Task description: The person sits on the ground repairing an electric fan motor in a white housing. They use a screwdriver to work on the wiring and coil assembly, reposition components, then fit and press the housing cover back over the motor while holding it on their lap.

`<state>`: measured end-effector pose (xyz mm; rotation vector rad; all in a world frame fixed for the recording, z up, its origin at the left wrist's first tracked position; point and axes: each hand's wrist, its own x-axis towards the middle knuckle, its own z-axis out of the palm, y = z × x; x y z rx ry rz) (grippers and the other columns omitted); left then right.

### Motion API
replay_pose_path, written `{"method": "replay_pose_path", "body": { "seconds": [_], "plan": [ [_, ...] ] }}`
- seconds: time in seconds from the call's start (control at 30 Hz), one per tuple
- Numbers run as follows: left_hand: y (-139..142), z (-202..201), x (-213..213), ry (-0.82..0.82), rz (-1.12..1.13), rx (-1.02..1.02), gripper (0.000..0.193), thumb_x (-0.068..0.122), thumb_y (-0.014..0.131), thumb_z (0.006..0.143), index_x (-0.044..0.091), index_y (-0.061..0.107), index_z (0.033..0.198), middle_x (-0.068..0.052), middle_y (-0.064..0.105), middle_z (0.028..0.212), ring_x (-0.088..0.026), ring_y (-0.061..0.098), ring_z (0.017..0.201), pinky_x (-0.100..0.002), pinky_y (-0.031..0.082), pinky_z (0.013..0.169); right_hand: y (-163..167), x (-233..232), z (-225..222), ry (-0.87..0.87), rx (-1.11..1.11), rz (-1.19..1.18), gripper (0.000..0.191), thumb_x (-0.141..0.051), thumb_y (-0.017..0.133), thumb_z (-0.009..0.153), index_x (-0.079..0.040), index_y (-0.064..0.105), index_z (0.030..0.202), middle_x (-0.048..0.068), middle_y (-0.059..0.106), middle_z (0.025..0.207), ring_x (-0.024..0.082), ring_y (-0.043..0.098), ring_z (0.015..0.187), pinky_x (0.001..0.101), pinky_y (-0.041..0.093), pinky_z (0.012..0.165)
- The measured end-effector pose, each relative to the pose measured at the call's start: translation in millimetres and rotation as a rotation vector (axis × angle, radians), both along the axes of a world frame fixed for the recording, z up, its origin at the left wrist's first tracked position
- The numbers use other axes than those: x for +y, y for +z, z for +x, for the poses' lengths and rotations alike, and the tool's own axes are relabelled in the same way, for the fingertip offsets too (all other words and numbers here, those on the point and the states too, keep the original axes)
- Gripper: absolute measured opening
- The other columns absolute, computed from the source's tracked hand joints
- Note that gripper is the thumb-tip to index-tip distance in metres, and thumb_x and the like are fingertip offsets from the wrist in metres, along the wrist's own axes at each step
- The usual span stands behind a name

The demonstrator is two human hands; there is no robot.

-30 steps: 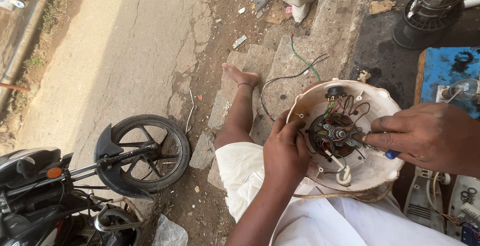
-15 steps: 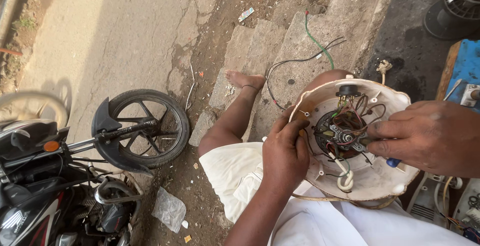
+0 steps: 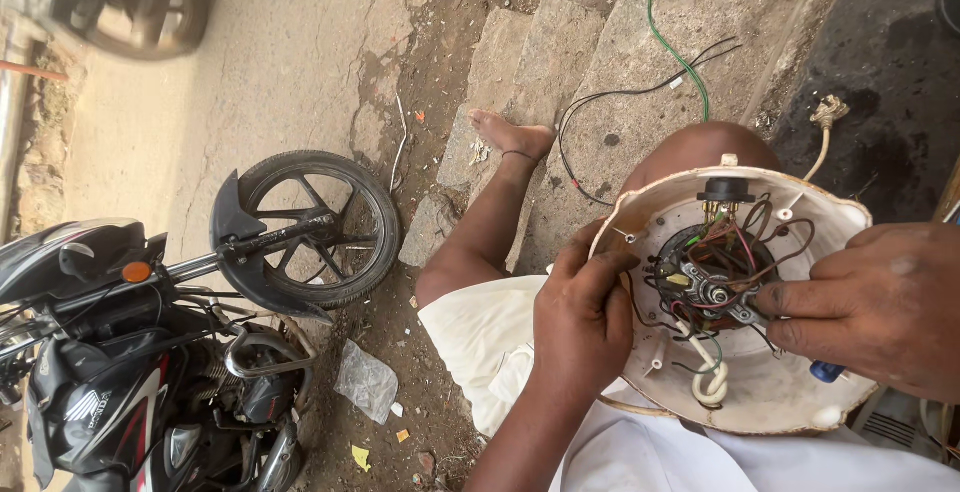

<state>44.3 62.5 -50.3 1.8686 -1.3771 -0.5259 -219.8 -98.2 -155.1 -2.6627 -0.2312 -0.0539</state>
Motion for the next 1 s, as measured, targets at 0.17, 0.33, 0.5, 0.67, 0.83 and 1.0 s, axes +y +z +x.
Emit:
{"method": "replay_pose_path", "body": {
  "seconds": [0.17, 0.33, 0.5, 0.67, 0.83, 1.0],
  "plan": [
    [0.5, -12.3, -0.8, 0.039, 0.171, -0.067, 0.027, 0.003, 0.063, 0.081, 0.006, 0.077, 0.103, -0.025, 0.063, 0.140, -0.040, 0.072, 0.107, -0.044, 0.059, 0.087, -1.0, -10.2, -7.6, 0.026, 0.132, 0.074, 0.032, -0.029, 0.074, 0.076, -0.024, 0.078, 0.107, -0.004, 0.076, 0.125, 0.010, 0.073, 0.077, 0.0387, 0.057, 0.063],
    [4.2, -25.0, -11.8, 0.050, 0.227, -0.019, 0.031, 0.003, 0.062, 0.078, 0.006, 0.078, 0.105, -0.029, 0.058, 0.145, -0.040, 0.071, 0.109, -0.045, 0.059, 0.089, 3.4, -41.8, -16.2, 0.059, 0.309, 0.125, 0.033, -0.035, 0.077, 0.082, -0.023, 0.076, 0.112, 0.000, 0.074, 0.123, 0.011, 0.078, 0.089, 0.0370, 0.062, 0.070],
    [4.9, -32.1, -18.0, 0.042, 0.178, -0.035, 0.029, 0.005, 0.064, 0.079, 0.004, 0.077, 0.104, -0.032, 0.057, 0.145, -0.043, 0.069, 0.115, -0.045, 0.057, 0.095, 19.5, -53.2, -21.5, -0.131, 0.246, 0.280, 0.025, -0.026, 0.071, 0.087, -0.024, 0.073, 0.112, -0.005, 0.079, 0.114, 0.012, 0.081, 0.098, 0.0324, 0.064, 0.077],
    [7.6, -35.8, -23.4, 0.025, 0.179, -0.057, 0.030, 0.004, 0.066, 0.076, 0.003, 0.077, 0.104, -0.036, 0.054, 0.145, -0.048, 0.066, 0.113, -0.048, 0.055, 0.096, 36.6, -63.1, -17.4, -0.248, 0.159, 0.397, 0.023, -0.018, 0.067, 0.087, -0.021, 0.072, 0.109, -0.004, 0.080, 0.109, 0.013, 0.082, 0.104, 0.0294, 0.061, 0.081],
    [6.6, -45.5, -30.1, -0.004, 0.166, -0.046, 0.020, 0.004, 0.068, 0.073, 0.000, 0.073, 0.093, -0.038, 0.052, 0.144, -0.050, 0.066, 0.110, -0.050, 0.055, 0.091, 61.7, -70.2, -22.0, -0.475, 0.353, 0.353, 0.016, -0.027, 0.076, 0.087, -0.025, 0.077, 0.103, -0.008, 0.080, 0.106, 0.011, 0.079, 0.100, 0.0300, 0.060, 0.082],
    [5.8, -47.1, -33.2, -0.008, 0.131, -0.053, 0.018, 0.002, 0.069, 0.072, -0.001, 0.072, 0.089, -0.039, 0.052, 0.142, -0.050, 0.066, 0.108, -0.050, 0.056, 0.088, 84.5, -77.1, -24.3, -0.355, 0.348, 0.306, 0.032, -0.024, 0.074, 0.080, -0.024, 0.075, 0.112, -0.008, 0.079, 0.116, 0.013, 0.079, 0.105, 0.0315, 0.063, 0.082]
  ]
}}
